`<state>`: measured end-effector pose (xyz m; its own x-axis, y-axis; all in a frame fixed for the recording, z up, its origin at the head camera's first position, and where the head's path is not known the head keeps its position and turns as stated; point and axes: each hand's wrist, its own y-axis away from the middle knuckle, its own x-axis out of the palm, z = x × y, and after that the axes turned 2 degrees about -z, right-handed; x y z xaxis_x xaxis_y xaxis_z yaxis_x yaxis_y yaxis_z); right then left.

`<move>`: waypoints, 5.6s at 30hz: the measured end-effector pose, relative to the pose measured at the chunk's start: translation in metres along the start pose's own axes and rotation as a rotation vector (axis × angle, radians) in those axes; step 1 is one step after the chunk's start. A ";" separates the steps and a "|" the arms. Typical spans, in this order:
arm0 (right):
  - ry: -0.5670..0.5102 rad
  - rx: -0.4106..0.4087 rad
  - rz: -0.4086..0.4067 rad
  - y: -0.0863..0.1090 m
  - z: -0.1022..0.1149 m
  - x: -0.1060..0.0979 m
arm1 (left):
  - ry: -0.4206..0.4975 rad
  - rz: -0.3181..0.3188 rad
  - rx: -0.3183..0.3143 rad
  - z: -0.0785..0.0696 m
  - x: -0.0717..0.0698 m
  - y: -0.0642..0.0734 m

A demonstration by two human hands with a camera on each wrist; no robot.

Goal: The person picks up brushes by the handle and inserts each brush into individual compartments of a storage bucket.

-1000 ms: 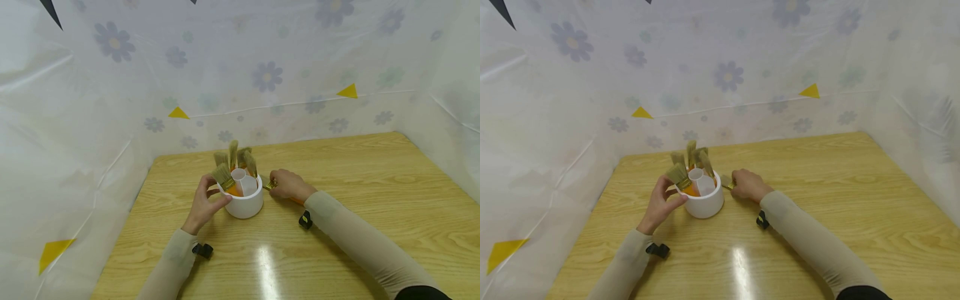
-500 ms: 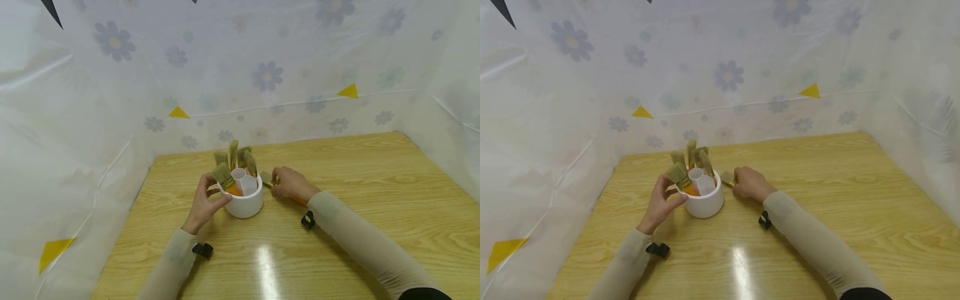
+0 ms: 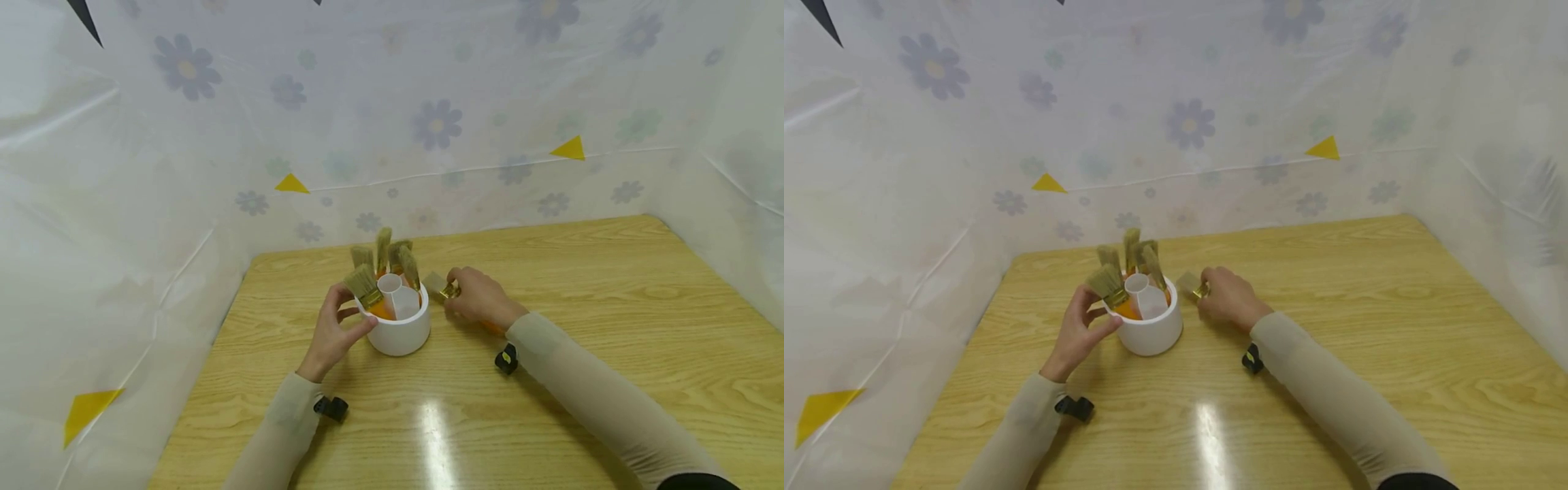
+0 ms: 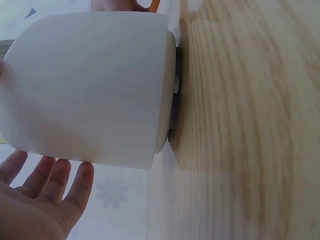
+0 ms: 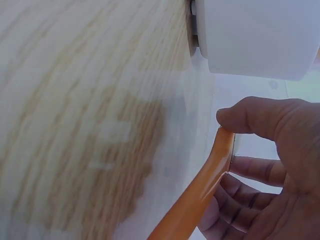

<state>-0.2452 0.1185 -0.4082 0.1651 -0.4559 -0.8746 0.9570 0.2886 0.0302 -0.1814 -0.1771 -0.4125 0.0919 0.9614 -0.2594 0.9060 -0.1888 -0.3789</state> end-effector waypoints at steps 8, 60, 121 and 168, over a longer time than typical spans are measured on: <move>-0.044 -0.003 -0.063 0.005 0.001 -0.005 | -0.010 0.005 -0.034 -0.004 0.000 -0.001; -0.152 -0.135 -0.359 0.032 -0.005 -0.021 | -0.026 0.025 -0.036 -0.040 0.001 0.002; -0.250 -0.373 -0.618 0.052 0.028 -0.023 | -0.043 0.026 -0.037 -0.040 0.001 0.002; -0.358 -0.616 -0.696 0.066 0.084 -0.020 | -0.050 0.023 -0.046 -0.040 0.002 0.002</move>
<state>-0.1656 0.0760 -0.3480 -0.2264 -0.8875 -0.4014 0.5942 0.2007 -0.7789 -0.1633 -0.1673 -0.3782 0.0930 0.9454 -0.3123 0.9220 -0.2002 -0.3314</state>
